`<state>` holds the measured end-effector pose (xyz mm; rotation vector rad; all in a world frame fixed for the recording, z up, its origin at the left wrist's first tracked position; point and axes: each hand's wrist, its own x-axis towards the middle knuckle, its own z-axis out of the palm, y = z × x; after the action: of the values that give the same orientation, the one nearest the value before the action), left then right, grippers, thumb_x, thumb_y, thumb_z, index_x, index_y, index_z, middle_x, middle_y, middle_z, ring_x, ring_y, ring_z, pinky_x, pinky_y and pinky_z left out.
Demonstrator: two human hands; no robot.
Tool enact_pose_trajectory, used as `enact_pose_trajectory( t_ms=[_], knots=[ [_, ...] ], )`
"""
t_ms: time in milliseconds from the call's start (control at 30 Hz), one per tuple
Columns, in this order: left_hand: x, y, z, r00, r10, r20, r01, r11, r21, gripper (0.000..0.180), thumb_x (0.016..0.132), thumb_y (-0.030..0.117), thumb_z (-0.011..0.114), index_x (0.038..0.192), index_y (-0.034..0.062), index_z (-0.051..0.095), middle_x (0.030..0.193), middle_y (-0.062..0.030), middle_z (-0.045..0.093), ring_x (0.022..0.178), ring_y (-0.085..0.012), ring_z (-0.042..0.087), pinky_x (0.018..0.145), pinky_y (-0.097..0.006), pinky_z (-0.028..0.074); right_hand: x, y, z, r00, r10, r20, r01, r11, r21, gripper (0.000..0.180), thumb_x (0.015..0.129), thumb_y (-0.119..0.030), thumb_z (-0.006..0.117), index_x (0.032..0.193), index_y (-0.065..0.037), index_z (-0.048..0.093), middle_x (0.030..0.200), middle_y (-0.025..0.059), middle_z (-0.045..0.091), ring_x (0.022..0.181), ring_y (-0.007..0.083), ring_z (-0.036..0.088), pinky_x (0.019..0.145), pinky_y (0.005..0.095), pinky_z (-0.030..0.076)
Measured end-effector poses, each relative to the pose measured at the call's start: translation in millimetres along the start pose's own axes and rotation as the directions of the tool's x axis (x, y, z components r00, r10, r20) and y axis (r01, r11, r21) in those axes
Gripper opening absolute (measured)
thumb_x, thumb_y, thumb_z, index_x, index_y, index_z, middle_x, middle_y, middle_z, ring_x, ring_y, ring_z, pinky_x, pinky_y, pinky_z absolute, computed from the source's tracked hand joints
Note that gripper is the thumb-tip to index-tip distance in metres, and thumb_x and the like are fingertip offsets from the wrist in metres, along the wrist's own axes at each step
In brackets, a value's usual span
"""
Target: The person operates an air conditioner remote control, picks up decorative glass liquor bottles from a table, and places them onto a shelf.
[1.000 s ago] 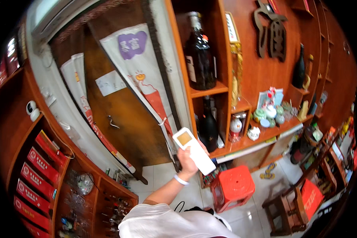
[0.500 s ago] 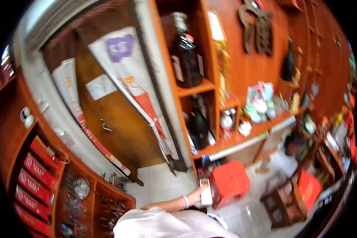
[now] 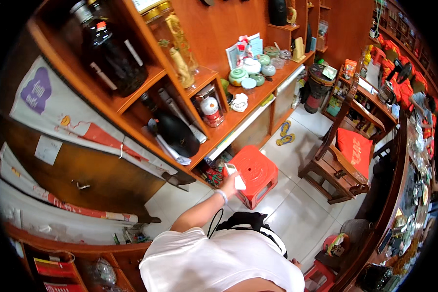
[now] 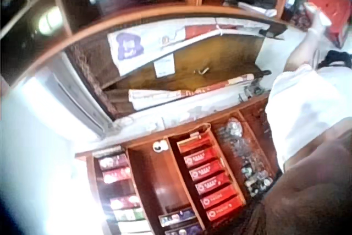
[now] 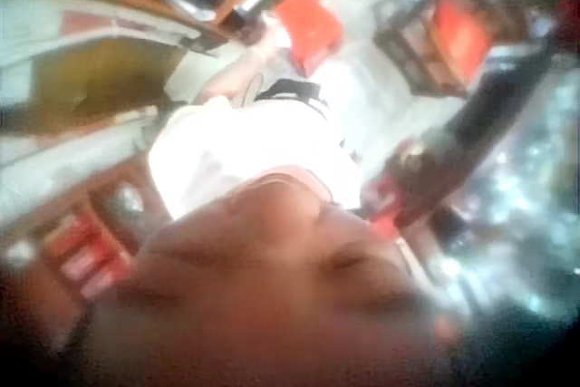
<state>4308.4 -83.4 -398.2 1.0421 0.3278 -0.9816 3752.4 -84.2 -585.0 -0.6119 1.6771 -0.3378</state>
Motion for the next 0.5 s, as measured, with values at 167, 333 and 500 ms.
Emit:
enact_pose_trajectory(
  t_ms=[167,333,500],
  knots=[
    [110.0,74.5,30.5,0.845,0.473,-0.248,-0.47,0.879,0.077,0.018,0.07,0.002,0.049,0.086,0.004,0.04,0.056,-0.0063,0.045,0.037,-0.0189,0.045,0.032,-0.031,0.04,12.5,55.5,-16.7,0.998,0.05,-0.033,-0.048,0.997,0.063,0.023,0.08,-0.02,0.054,0.081,0.003,0.051,0.067,0.0134,0.058,0.045,0.0181,0.052,0.037,0.0295,0.041],
    [182.4,120.3,48.8,0.724,0.574,-0.383,-0.566,0.811,0.146,0.042,0.072,0.018,0.058,0.105,-0.0019,0.04,0.081,-0.0125,0.05,0.054,-0.0182,0.05,0.045,-0.032,0.042,-37.2,31.5,22.0,0.987,0.105,-0.119,-0.076,0.971,0.225,0.021,0.079,-0.016,0.055,0.078,0.005,0.053,0.063,0.0128,0.058,0.044,0.0172,0.052,0.037,0.0285,0.04],
    [188.7,128.5,49.7,0.782,0.556,-0.281,-0.22,0.668,0.711,0.038,0.073,0.022,0.056,0.102,0.0001,0.047,0.082,-0.0114,0.057,0.062,-0.0218,0.056,0.051,-0.037,0.046,-101.1,-44.2,65.8,0.976,0.055,-0.212,-0.032,0.993,0.111,0.018,0.077,-0.013,0.057,0.073,0.004,0.055,0.059,0.0106,0.057,0.044,0.0168,0.054,0.037,0.0271,0.041]
  ],
)
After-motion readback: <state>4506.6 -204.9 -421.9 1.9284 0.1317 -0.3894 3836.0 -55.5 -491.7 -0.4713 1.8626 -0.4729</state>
